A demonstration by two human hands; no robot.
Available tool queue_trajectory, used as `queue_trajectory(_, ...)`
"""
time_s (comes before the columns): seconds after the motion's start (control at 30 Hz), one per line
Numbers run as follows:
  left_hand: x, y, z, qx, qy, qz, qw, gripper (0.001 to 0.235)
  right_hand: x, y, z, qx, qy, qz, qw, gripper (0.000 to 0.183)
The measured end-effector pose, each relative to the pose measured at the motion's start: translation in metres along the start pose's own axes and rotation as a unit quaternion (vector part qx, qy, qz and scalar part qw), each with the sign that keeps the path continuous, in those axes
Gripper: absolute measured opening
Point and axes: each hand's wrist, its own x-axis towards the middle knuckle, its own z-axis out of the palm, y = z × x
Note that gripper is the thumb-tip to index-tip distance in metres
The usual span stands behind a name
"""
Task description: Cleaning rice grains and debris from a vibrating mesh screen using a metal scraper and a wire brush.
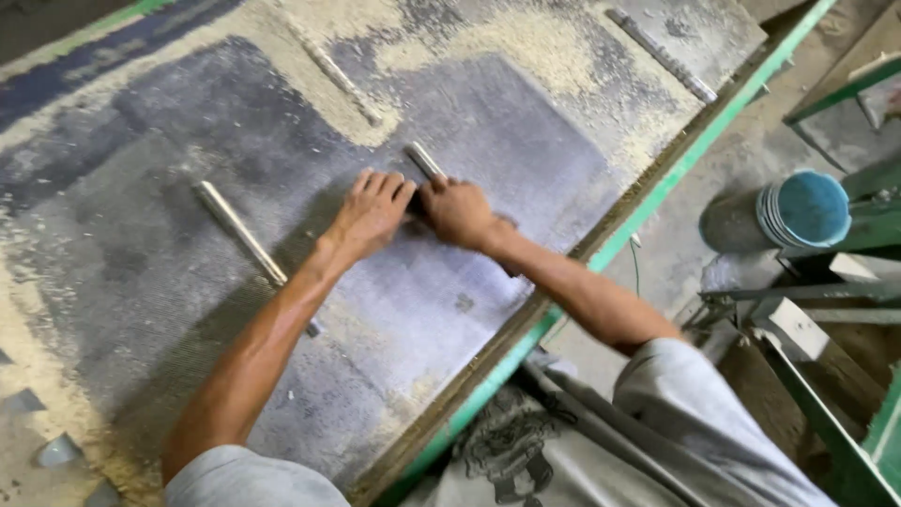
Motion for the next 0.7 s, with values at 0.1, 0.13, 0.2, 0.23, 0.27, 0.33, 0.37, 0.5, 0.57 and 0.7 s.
queue_trajectory(0.1, 0.022, 0.039, -0.028, -0.097, -0.031, -0.055, 0.993, 0.054, -0.036, 0.058, -0.06, 0.029, -0.006, -0.112, 0.993, 0.045)
queue_trajectory(0.13, 0.031, 0.053, -0.027, -0.132, -0.075, -0.088, 0.984, 0.054, -0.048, 0.08, -0.081, 0.057, -0.019, -0.168, 0.984, 0.053)
queue_trajectory(0.2, 0.054, 0.093, 0.005, -0.104, -0.02, -0.067, 0.992, 0.058, -0.069, 0.121, -0.091, 0.066, -0.043, -0.177, 0.981, 0.057)
queue_trajectory(0.23, 0.067, 0.114, 0.022, -0.073, 0.037, -0.041, 0.996, 0.062, -0.079, 0.144, -0.096, 0.073, -0.063, -0.182, 0.979, 0.061)
queue_trajectory(0.27, 0.081, 0.138, 0.018, -0.076, 0.033, -0.05, 0.995, 0.062, -0.088, 0.164, -0.091, 0.076, -0.069, -0.189, 0.977, 0.061)
queue_trajectory(0.33, 0.114, 0.185, 0.011, -0.144, -0.038, -0.084, 0.985, 0.055, -0.105, 0.21, -0.082, 0.112, -0.175, -0.186, 0.96, 0.064)
queue_trajectory(0.37, 0.122, 0.203, 0.022, -0.146, -0.042, -0.095, 0.984, 0.055, -0.111, 0.232, -0.067, 0.116, -0.182, -0.196, 0.957, 0.064)
queue_trajectory(0.5, 0.175, 0.251, 0.046, -0.251, -0.069, -0.179, 0.949, 0.046, -0.117, 0.302, -0.049, 0.105, -0.166, -0.29, 0.937, 0.052)
queue_trajectory(0.57, 0.199, 0.257, 0.056, -0.285, -0.085, -0.212, 0.931, 0.044, -0.11, 0.323, -0.043, 0.108, -0.185, -0.276, 0.937, 0.05)
queue_trajectory(0.7, 0.22, 0.288, 0.066, -0.254, -0.072, -0.263, 0.928, 0.049, -0.107, 0.349, -0.031, -0.063, -0.333, -0.267, 0.902, 0.045)
